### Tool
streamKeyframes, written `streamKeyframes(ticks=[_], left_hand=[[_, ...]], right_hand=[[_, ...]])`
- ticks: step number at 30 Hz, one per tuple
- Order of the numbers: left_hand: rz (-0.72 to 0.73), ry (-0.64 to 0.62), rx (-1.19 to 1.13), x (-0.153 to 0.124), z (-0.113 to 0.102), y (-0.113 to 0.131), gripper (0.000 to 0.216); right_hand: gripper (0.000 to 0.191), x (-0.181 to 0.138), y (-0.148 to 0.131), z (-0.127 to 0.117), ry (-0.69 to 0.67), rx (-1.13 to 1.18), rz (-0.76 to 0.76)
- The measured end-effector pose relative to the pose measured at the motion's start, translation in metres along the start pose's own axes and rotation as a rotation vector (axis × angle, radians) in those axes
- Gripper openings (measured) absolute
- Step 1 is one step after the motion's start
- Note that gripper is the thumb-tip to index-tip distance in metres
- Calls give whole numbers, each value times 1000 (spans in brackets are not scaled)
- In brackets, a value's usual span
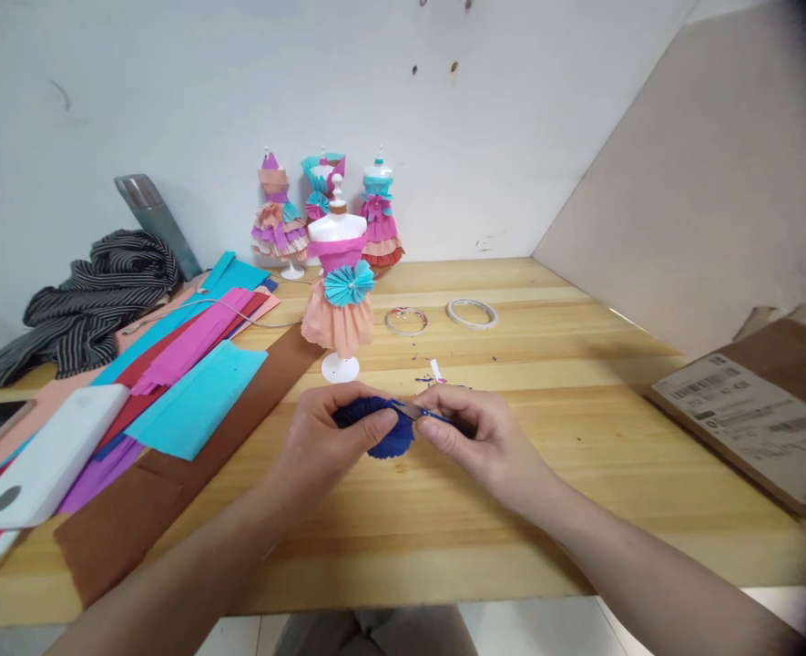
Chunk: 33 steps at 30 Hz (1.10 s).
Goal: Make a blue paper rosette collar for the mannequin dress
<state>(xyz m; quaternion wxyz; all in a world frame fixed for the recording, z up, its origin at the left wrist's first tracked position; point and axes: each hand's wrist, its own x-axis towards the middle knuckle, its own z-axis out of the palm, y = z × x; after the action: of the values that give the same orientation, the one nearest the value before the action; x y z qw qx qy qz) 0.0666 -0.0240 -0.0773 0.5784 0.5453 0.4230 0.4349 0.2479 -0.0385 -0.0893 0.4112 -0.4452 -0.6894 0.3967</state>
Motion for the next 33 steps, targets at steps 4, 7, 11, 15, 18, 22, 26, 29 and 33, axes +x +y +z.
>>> streamKeyframes(ticks=[4,7,11,15,18,22,26,29,33], left_hand=[[8,6,-26,1,1,-4,13],[20,5,-36,1,2,-9,10],[43,9,-21,-1,3,-11,8],[-3,-6,-20,0,4,-8,9],[2,-7,-22,1,4,-9,12],[-1,-31,9,0,3,-8,14],[-19,-57,24,-1,2,-4,14],[-12,-69,26,-2,2,-3,13],[-19,-92,44,-1,0,-2,14]], right_hand=[[27,0,0,0,0,5,-4],[26,0,0,1,-16,27,2],[24,-1,0,2,-36,56,-10],[24,-1,-1,2,-41,51,-13],[25,-2,-3,1,-42,31,-5],[26,-2,-4,0,-44,3,-17],[27,-3,-4,0,-46,2,-23],[27,-3,-4,0,-56,9,-6],[29,-3,-4,0,-63,19,21]])
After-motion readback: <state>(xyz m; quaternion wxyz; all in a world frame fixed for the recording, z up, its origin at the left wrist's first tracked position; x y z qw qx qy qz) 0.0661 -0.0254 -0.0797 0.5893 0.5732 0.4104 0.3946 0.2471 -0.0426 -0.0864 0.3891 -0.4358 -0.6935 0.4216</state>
